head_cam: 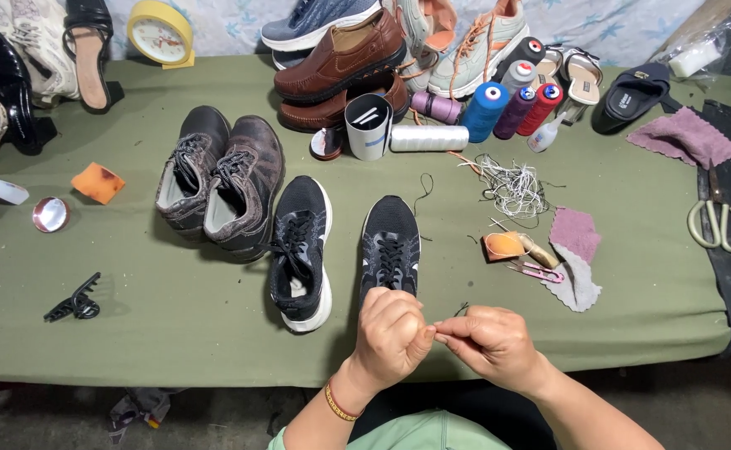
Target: Hand-sewing a black sneaker using a needle and thread at a repair bench.
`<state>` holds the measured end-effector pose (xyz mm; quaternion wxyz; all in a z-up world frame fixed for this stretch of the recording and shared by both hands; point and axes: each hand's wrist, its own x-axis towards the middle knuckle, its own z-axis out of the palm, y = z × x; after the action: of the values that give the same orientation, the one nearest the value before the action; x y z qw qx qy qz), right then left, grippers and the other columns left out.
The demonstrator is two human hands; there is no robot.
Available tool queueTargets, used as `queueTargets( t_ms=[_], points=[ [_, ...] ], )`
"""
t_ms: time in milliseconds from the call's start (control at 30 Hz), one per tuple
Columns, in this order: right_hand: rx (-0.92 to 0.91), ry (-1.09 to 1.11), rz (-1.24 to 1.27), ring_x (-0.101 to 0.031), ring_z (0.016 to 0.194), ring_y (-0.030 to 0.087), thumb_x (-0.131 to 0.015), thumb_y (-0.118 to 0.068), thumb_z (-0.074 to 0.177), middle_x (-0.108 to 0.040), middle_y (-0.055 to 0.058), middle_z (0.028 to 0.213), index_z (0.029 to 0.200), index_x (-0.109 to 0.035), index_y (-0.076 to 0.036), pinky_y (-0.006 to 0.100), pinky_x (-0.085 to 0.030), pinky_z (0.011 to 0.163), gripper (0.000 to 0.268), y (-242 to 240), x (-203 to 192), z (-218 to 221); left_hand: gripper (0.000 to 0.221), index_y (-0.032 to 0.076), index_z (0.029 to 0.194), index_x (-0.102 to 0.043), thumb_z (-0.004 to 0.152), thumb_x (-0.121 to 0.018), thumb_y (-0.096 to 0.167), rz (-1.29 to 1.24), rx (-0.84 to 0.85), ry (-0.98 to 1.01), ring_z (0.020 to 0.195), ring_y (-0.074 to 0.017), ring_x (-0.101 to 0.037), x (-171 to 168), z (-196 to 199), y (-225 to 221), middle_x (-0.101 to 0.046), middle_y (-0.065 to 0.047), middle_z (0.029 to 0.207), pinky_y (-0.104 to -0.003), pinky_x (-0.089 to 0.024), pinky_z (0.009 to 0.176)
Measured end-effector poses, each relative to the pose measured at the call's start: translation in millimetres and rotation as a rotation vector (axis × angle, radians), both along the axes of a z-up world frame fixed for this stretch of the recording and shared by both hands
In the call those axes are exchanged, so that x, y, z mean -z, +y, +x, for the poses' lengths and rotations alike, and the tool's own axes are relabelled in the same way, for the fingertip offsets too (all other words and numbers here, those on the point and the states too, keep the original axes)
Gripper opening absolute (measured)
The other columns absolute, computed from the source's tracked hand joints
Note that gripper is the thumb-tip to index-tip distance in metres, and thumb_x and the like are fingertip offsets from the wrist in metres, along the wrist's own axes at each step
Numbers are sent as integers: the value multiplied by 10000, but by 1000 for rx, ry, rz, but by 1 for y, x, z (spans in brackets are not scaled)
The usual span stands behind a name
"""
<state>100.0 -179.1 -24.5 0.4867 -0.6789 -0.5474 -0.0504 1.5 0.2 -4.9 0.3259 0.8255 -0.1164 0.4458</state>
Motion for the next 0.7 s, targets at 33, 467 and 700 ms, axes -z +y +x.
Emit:
queueTargets(
  t_ms=[33,467,700],
  points=[
    [7,11,-6,-481,486,100,-761,-135,886,-590,-35,627,982,-763,-118,231,-416,473,97,0,-3,0,397,86,698,-449,1066,-486,228,-30,1,-15,731,-290,-675,1,0,1,-550,-34,687,-394,-416,717],
    [69,57,-28,-563,519,120,-762,-120,875,-756,10,766,944,-756,-81,244,-488,524,80,-3,-5,7,411,100,776,-595,1086,-456,333,-140,-4,-22,780,-278,-685,6,-8,13,-647,-14,755,-402,-507,813],
    [218,253,-159,-573,575,96,-743,-171,894,-682,-35,666,917,-771,-124,236,-484,590,59,-16,36,22,352,18,859,-619,1056,-501,286,-388,-129,170,805,-272,-674,33,-60,6,-677,-116,840,-365,-560,764]
  ],
)
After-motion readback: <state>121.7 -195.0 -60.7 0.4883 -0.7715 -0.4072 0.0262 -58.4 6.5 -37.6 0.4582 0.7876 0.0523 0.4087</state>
